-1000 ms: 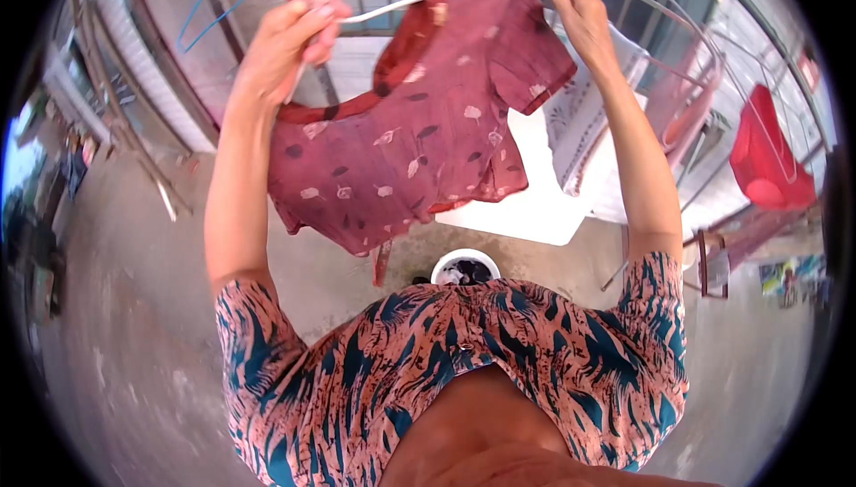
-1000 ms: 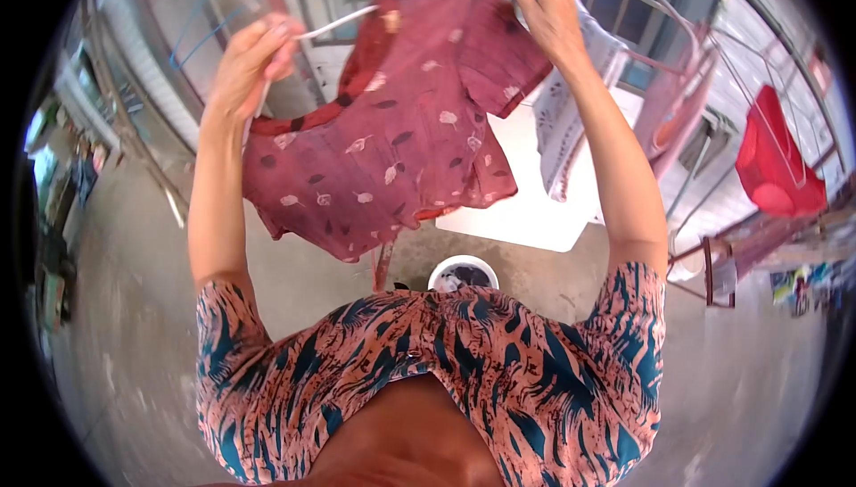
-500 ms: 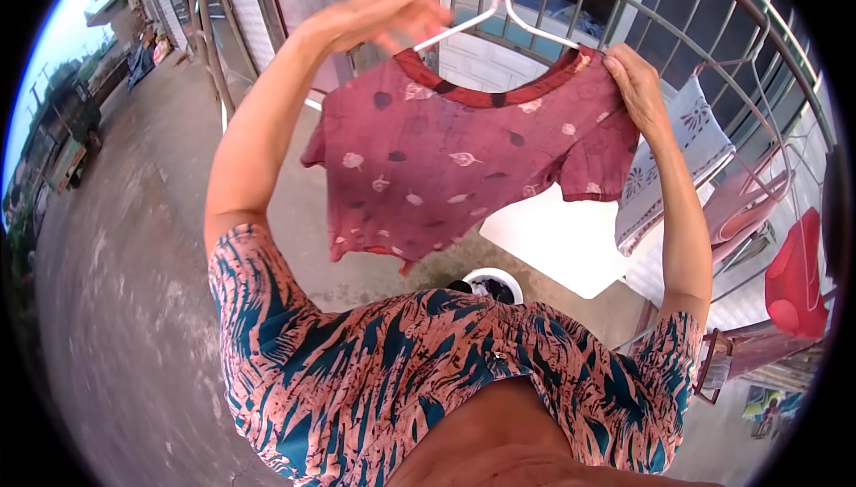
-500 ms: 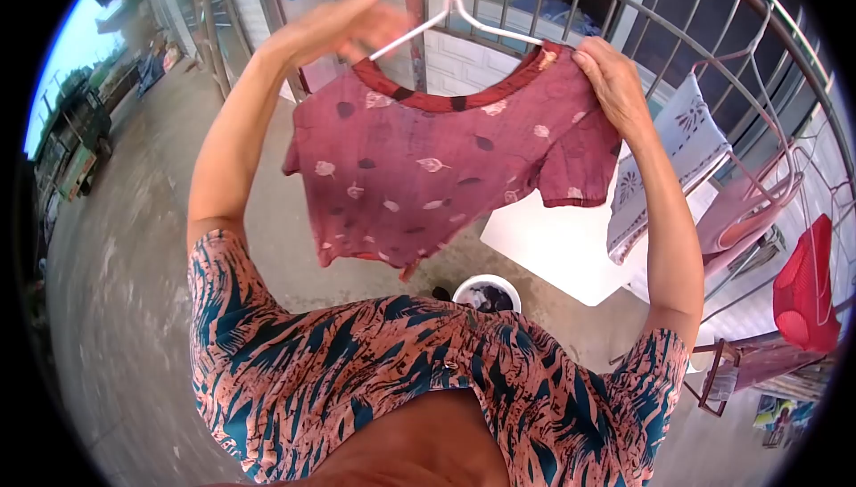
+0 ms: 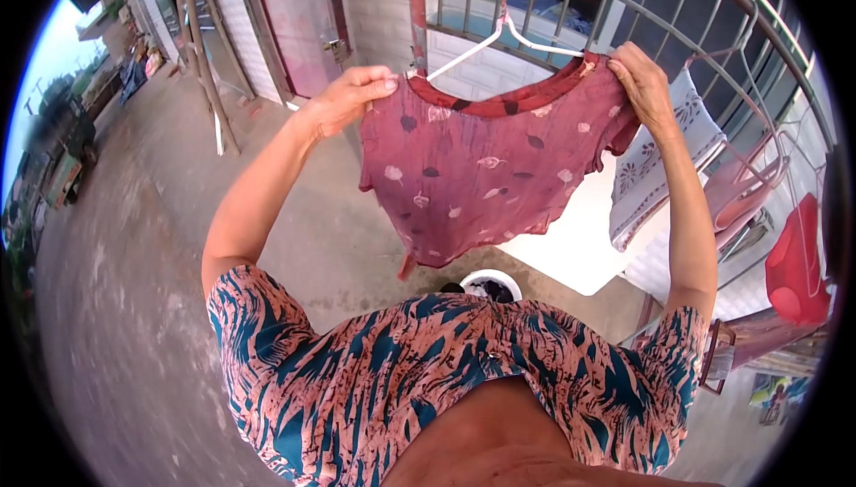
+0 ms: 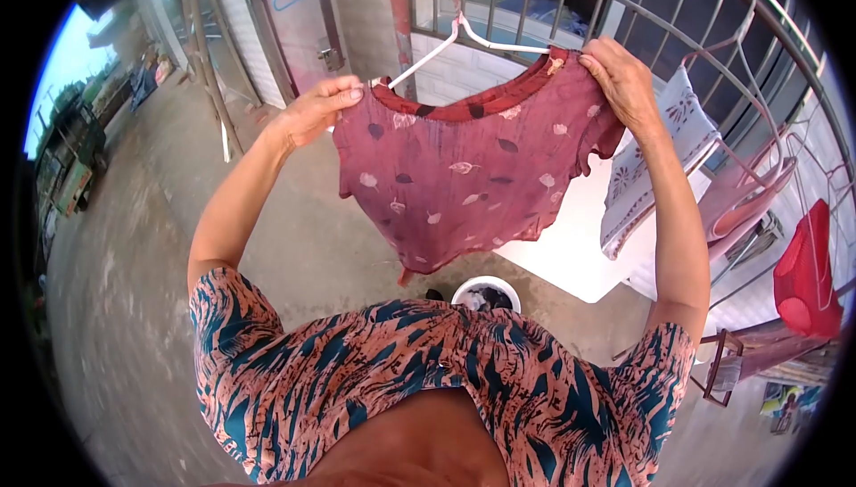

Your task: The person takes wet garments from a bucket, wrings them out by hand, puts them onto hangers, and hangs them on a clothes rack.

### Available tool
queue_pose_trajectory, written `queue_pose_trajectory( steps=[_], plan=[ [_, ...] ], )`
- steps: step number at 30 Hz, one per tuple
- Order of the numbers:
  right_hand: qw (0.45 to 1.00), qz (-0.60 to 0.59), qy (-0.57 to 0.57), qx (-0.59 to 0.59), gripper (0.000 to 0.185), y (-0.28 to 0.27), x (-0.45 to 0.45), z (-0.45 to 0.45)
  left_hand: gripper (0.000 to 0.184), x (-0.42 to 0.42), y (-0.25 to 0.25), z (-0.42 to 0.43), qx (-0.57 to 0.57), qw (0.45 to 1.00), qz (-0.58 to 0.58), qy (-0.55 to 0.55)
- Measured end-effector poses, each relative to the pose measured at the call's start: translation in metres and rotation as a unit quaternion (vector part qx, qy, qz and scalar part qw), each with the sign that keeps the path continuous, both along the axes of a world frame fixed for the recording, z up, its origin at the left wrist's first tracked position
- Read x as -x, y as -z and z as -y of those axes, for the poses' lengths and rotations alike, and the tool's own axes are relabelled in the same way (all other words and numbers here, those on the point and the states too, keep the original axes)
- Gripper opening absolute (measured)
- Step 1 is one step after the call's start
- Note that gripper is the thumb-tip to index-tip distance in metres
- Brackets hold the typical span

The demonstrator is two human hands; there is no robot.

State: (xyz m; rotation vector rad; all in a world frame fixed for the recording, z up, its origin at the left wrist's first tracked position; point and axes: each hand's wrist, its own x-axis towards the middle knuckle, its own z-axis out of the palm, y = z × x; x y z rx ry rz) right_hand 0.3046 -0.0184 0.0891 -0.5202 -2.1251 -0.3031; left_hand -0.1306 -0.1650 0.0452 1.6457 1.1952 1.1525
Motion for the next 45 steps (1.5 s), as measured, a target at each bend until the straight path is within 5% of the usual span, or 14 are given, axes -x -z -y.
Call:
queue_pose_trajectory(
  steps=[3,6,10,11,15,19,23,27,30,34,40,43,45],
  plan=[
    [0.999,-0.01,0.039,-0.002,0.017,0.003,-0.012,-0.004,0.017,-0.026,-0.033,0.021,-0.223,0.912,-0.271,-0.213],
    [0.997,-0.073,0.027,0.013,0.017,0.002,-0.022,-0.007,0.022,-0.055,-0.047,0.047,-0.464,0.773,-0.405,-0.152],
    [0.989,-0.143,-0.005,0.042,0.02,0.003,-0.034,-0.005,0.059,-0.038,-0.042,0.045,-0.362,0.879,-0.248,-0.185],
    [0.987,-0.153,-0.006,0.042,0.02,0.004,-0.037,-0.005,0.068,-0.024,-0.035,0.034,-0.289,0.943,-0.13,-0.102],
    [0.987,-0.158,-0.008,0.039,0.02,0.005,-0.039,-0.009,0.046,-0.011,-0.019,0.025,-0.131,0.989,0.018,-0.063],
    [0.982,-0.181,-0.016,0.044,0.022,0.003,-0.042,-0.017,0.027,0.016,-0.017,0.017,-0.171,0.971,0.169,-0.009],
    [0.986,-0.156,-0.001,0.05,0.022,0.009,-0.046,-0.016,0.023,0.025,-0.022,0.028,-0.107,0.992,-0.071,0.0],
    [0.987,-0.149,-0.012,0.058,0.02,0.008,-0.041,-0.018,0.049,0.015,-0.066,0.028,-0.276,0.922,-0.159,-0.218],
    [0.99,-0.126,-0.046,0.054,0.018,0.003,-0.031,-0.021,0.052,-0.032,-0.094,0.021,-0.244,0.952,-0.172,-0.067],
    [0.986,-0.133,-0.064,0.08,0.02,-0.004,-0.022,-0.025,0.045,-0.064,-0.121,0.018,-0.061,0.949,-0.301,0.077],
    [0.964,-0.138,-0.067,0.217,0.032,-0.005,-0.028,-0.03,0.028,-0.09,-0.094,0.007,-0.088,0.972,-0.17,0.139],
    [0.965,-0.114,-0.087,0.221,0.035,-0.001,-0.028,-0.047,0.021,-0.093,-0.092,0.008,-0.184,0.926,-0.323,0.054],
    [0.963,-0.108,-0.096,0.228,0.034,-0.004,-0.029,-0.058,0.02,-0.095,-0.103,0.014,-0.199,0.933,-0.297,0.037]
  ],
)
